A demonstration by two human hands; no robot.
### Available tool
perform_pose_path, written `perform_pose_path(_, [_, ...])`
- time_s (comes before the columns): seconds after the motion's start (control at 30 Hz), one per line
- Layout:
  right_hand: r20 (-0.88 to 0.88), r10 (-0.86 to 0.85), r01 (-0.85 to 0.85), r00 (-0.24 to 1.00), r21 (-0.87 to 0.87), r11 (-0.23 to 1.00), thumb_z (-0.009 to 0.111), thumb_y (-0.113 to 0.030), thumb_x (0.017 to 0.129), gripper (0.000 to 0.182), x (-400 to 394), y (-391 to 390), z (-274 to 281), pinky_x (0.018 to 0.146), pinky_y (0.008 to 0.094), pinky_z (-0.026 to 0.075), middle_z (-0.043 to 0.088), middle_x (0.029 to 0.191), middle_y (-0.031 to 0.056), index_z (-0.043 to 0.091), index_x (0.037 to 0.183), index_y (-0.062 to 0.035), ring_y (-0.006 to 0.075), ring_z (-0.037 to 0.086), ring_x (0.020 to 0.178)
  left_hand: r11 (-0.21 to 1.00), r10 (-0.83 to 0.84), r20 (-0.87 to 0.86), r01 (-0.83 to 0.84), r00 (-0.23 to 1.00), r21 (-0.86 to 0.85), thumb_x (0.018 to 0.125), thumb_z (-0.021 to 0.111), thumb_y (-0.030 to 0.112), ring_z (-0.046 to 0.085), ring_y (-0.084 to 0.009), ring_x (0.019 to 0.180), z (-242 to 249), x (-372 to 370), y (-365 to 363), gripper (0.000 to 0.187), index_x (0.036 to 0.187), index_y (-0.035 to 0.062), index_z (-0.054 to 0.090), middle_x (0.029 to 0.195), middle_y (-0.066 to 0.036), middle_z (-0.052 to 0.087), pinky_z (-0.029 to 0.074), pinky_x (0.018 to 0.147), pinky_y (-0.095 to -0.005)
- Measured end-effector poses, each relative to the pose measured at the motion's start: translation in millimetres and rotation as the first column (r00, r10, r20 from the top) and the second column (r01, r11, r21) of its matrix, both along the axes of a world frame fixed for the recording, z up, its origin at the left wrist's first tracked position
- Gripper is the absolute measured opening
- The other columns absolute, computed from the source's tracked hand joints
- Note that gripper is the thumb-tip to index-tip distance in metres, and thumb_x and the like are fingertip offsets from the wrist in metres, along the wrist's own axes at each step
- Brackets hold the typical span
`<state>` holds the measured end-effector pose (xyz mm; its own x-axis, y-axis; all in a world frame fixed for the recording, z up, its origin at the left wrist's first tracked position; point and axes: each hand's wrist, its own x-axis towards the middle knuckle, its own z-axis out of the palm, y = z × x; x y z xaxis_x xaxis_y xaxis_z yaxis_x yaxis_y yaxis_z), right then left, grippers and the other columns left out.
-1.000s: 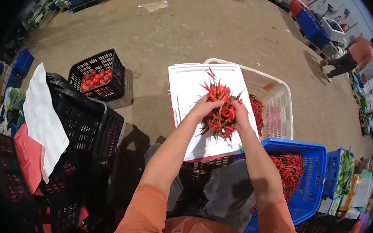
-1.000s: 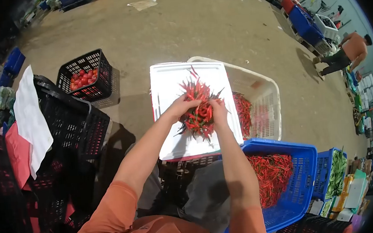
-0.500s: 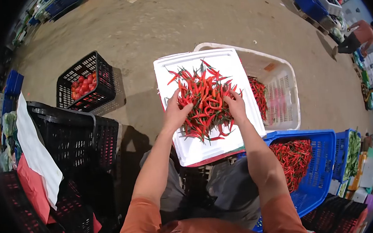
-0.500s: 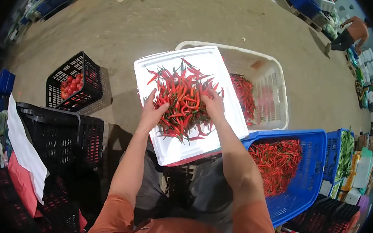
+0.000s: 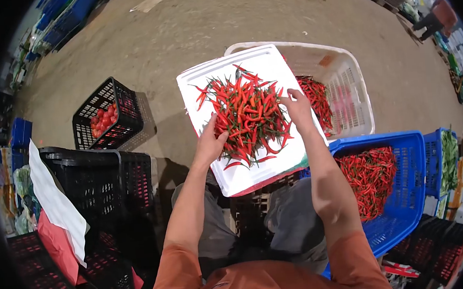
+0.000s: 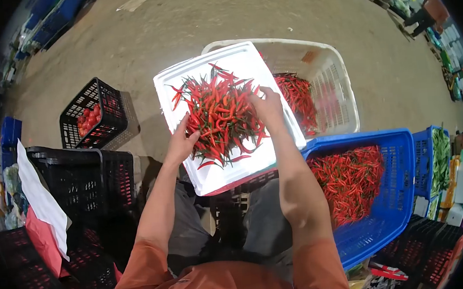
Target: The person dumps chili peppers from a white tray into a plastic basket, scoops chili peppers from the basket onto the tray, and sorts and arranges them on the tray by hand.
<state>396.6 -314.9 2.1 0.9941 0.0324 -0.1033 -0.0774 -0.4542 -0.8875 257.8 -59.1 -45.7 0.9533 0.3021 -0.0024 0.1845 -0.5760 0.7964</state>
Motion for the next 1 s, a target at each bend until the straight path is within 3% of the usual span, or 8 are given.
perform_pose_path(0.13, [0.022,-0.084,0.077,0.996,0.230,0.970,0.069,-0.024,0.078,0.053,-5.1,-28.0,19.3,0.093,0.0359,0.048,0.066,0.116,0.0223,0.061,0.122,0.0050,0.0285,0.063,0.107,0.937,0.277,-0.020,-0.274,0.961,-0.217,0.085,0.072,0.018,0.059,-0.0218,0.094,15.4,-4.4,-4.8,0.061,0.138,-0.0001,0.048,0.118,-0.018,0.061,0.051,0.080,-0.0335])
perform_pose_path(0.23, [-0.037,-0.088,0.095,0.995,0.421,0.902,0.066,-0.017,0.084,0.040,-19.6,-52.0,45.4,0.083,0.0321,0.050,0.068,0.111,0.0126,0.064,0.119,0.0020,0.0208,0.064,0.097,0.930,0.363,0.245,-0.332,0.899,-0.160,0.086,0.069,0.011,0.058,-0.0222,0.107,-48.3,-17.7,46.0,0.046,0.127,-0.0039,0.054,0.116,-0.015,0.062,0.045,0.096,-0.0348])
perform_pose_path(0.27, [-0.061,-0.095,0.113,0.994,0.495,0.862,0.066,-0.017,0.084,0.037,-29.7,-63.9,55.8,0.078,0.0320,0.051,0.069,0.107,0.0102,0.065,0.117,0.0004,0.0187,0.064,0.092,0.894,0.400,0.180,-0.339,0.899,-0.292,0.084,0.069,0.010,0.059,-0.0216,0.103,-16.7,-25.7,32.9,0.044,0.123,-0.0050,0.054,0.111,-0.015,0.062,0.047,0.093,-0.0346])
perform_pose_path(0.37, [0.285,-0.225,0.069,0.932,0.469,0.881,0.067,-0.013,0.081,0.024,-70.8,-98.1,41.3,0.073,0.0323,0.053,0.072,0.087,0.0130,0.069,0.100,0.0023,0.0189,0.068,0.081,0.817,0.551,0.177,-0.484,0.815,-0.314,0.087,0.064,0.017,0.061,-0.0238,0.091,-77.5,-18.3,74.2,0.034,0.111,-0.0059,0.059,0.106,-0.016,0.062,0.051,0.082,-0.0344])
perform_pose_path(0.47, [0.186,-0.369,0.221,0.911,0.535,0.815,0.064,-0.009,0.086,0.021,-142.5,-154.0,34.3,0.070,0.0268,0.051,0.070,0.084,0.0085,0.068,0.103,0.0022,0.0124,0.065,0.077,0.621,0.239,-0.387,-0.446,0.891,-0.644,0.098,0.055,0.031,0.064,-0.0260,0.096,-85.4,-22.4,104.3,0.045,0.130,-0.0006,0.047,0.119,-0.013,0.058,0.055,0.076,-0.0365])
perform_pose_path(0.57, [-0.027,-0.569,0.465,0.822,0.608,0.643,0.061,-0.008,0.090,0.018,-185.2,-227.5,-29.5,0.062,0.0244,0.050,0.067,0.083,0.0066,0.067,0.104,0.0019,0.0123,0.063,0.071,0.382,0.107,-0.292,-0.311,0.950,-0.870,0.102,0.047,0.041,0.058,-0.0243,0.111,-78.4,-32.0,78.4,0.050,0.136,0.0044,0.046,0.125,-0.009,0.058,0.050,0.093,-0.0409])
perform_pose_path(0.73, [-0.414,-0.772,0.841,0.483,0.464,0.278,0.056,-0.005,0.088,0.016,-234.3,-341.4,-159.4,0.045,0.0236,0.040,0.058,0.074,0.0037,0.062,0.103,-0.0002,0.0109,0.051,0.053,0.492,0.152,-0.361,-0.387,0.920,-0.780,0.101,0.048,0.044,0.058,-0.0250,0.114,-60.4,-43.3,64.1,0.052,0.134,0.0041,0.047,0.128,-0.009,0.057,0.049,0.098,-0.0424])
perform_pose_path(1.0, [-0.303,-0.864,0.887,0.402,0.364,0.285,0.056,-0.009,0.089,0.024,-192.9,-424.6,-253.7,0.046,0.0260,0.044,0.063,0.079,0.0041,0.064,0.111,-0.0024,0.0135,0.059,0.058,0.530,0.106,-0.469,-0.449,0.877,-0.720,0.100,0.040,0.054,0.049,-0.0291,0.127,-45.8,-49.1,42.4,0.062,0.143,0.0102,0.041,0.139,-0.009,0.051,0.042,0.107,-0.0481])
